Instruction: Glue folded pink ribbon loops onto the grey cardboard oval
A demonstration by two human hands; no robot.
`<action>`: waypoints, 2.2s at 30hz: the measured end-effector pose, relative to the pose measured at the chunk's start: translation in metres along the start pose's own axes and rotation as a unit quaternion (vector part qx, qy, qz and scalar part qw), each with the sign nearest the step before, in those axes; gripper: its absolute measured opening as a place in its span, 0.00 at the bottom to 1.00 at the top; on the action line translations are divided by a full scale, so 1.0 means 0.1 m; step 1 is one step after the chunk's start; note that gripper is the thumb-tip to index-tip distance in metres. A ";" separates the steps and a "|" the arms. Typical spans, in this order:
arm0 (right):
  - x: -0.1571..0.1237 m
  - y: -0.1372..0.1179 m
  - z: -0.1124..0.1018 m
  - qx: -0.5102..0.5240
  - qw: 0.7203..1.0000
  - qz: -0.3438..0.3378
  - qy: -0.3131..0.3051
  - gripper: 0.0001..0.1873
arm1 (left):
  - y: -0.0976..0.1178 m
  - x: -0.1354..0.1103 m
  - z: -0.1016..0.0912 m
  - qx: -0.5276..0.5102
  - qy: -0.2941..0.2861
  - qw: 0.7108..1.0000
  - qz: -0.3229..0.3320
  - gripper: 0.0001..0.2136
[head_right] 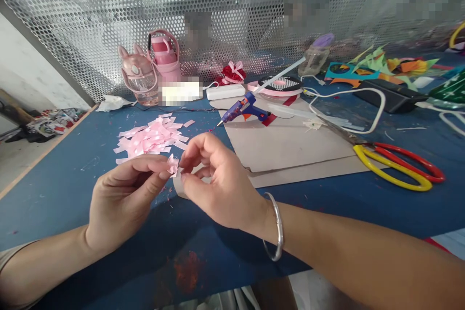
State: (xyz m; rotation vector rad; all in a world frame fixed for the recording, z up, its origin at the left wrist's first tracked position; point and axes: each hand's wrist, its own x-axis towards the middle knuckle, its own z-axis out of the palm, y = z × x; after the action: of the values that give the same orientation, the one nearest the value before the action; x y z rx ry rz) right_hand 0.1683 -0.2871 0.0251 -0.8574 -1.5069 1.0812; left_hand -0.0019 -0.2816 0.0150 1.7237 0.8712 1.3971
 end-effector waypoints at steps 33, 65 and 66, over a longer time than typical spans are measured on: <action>0.05 0.00 -0.08 -0.069 0.995 -0.061 0.049 0.04 | -0.03 0.07 -0.06 -0.042 0.004 0.999 -0.034 0.14; -0.05 -0.09 0.00 0.130 0.985 0.097 -0.066 0.06 | 0.04 -0.01 -0.13 0.109 -0.083 0.964 0.229 0.16; -0.05 -0.10 0.02 0.161 0.978 0.115 -0.071 0.06 | 0.04 0.00 -0.12 0.116 -0.088 0.961 0.235 0.16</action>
State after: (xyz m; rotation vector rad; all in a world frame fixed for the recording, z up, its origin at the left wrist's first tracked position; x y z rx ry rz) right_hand 0.1679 -0.2955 0.0331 -0.7510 -1.3175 1.5377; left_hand -0.0138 -0.2823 0.0203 2.3071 0.5624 1.4471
